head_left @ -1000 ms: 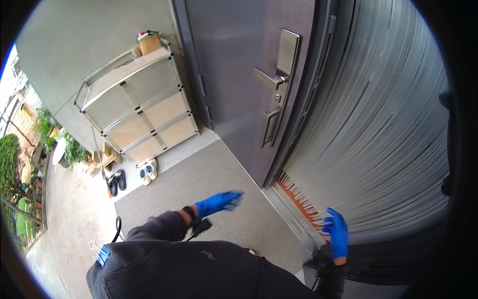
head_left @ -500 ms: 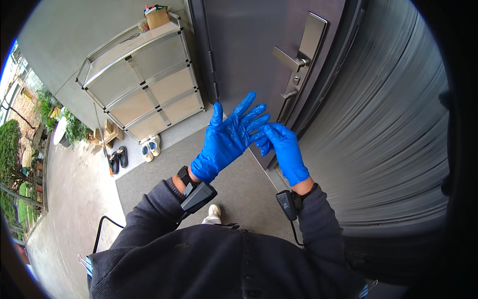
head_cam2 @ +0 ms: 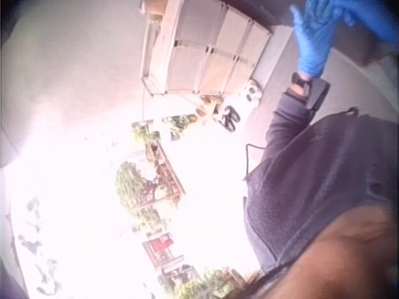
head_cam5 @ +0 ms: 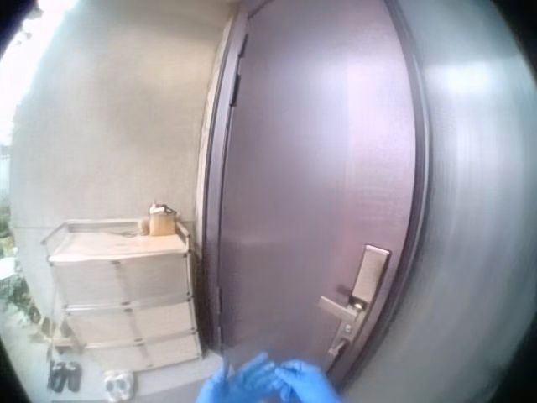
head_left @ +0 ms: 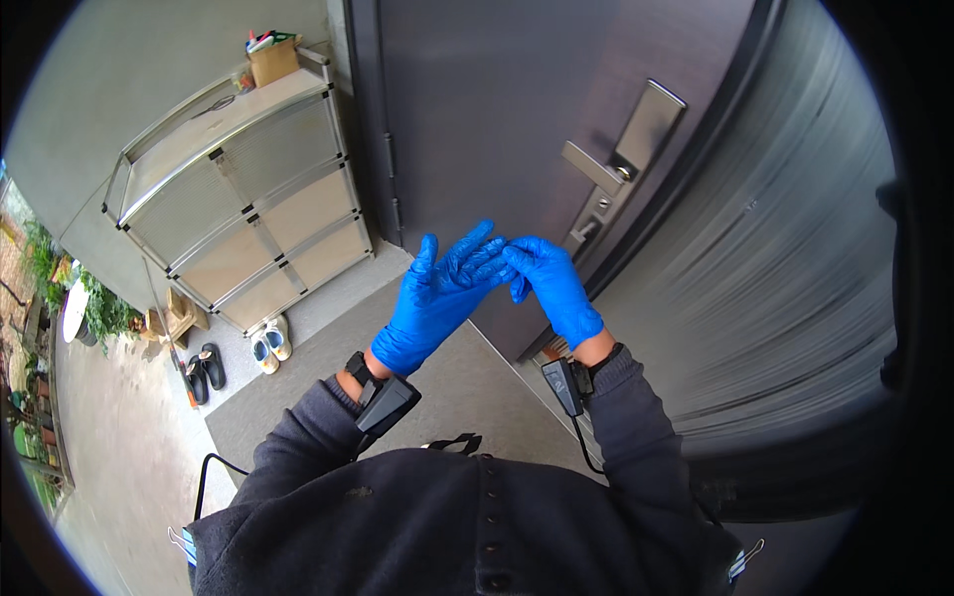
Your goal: The person assembles a mop by connecting the handle to the mop head, then removes blue gloves and places them on a nearby shelf. The person is wearing white shoes and a dark cardigan.
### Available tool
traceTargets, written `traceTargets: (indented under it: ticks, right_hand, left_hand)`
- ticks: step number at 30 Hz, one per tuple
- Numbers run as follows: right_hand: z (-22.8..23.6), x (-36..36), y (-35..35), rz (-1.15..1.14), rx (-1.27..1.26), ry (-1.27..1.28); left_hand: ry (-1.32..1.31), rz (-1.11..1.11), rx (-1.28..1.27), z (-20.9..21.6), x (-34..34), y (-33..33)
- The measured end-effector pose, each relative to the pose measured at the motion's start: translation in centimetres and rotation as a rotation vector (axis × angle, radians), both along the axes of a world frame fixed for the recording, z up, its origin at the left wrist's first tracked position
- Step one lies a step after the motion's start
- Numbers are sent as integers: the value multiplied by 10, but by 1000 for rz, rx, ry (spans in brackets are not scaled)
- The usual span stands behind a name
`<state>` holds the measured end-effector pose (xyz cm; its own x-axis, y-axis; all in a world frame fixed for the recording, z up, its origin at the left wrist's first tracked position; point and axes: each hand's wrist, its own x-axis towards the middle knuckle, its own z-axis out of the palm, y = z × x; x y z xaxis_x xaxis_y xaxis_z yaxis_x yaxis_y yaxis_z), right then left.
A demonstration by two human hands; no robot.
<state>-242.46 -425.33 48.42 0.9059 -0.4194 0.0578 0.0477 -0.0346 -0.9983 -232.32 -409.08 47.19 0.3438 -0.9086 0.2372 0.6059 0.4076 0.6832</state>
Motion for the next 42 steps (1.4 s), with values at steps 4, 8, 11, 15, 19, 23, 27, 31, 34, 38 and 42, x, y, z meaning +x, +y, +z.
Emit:
traceTargets:
  ticks: [4,8,11,15,19,23,27,31,34,38,42]
  right_hand:
    - [-14,46,22,6,-25,-22]
    - [-19,84,32,-64,-118,-97]
    - [-6,97,26,-117,-35,-39]
    - [6,106,53,255,-170,-106]
    - [15,127,87,526,-310,10]
    - [17,139,97,642,-221,-7]
    - [17,150,99,723,-218,17]
    - [18,163,107,745,-295,-37]
    - [17,169,111,718,-676,-111]
    - [17,172,117,739,-1146,-338]
    - [20,176,124,865,-1088,-460]
  left_hand:
    - [-9,68,6,-4,26,29]
    - [11,164,2,-5,41,49]
    - [82,225,-5,-6,44,65]
    - [57,346,2,-2,48,96]
    - [-101,459,25,6,52,126]
    - [-103,528,-40,11,52,140]
    - [-98,536,-26,14,48,148]
    - [-124,531,-11,19,45,160]
    - [-205,527,134,19,43,170]
    - [-167,468,94,12,44,179]
    - [21,506,102,9,44,188]
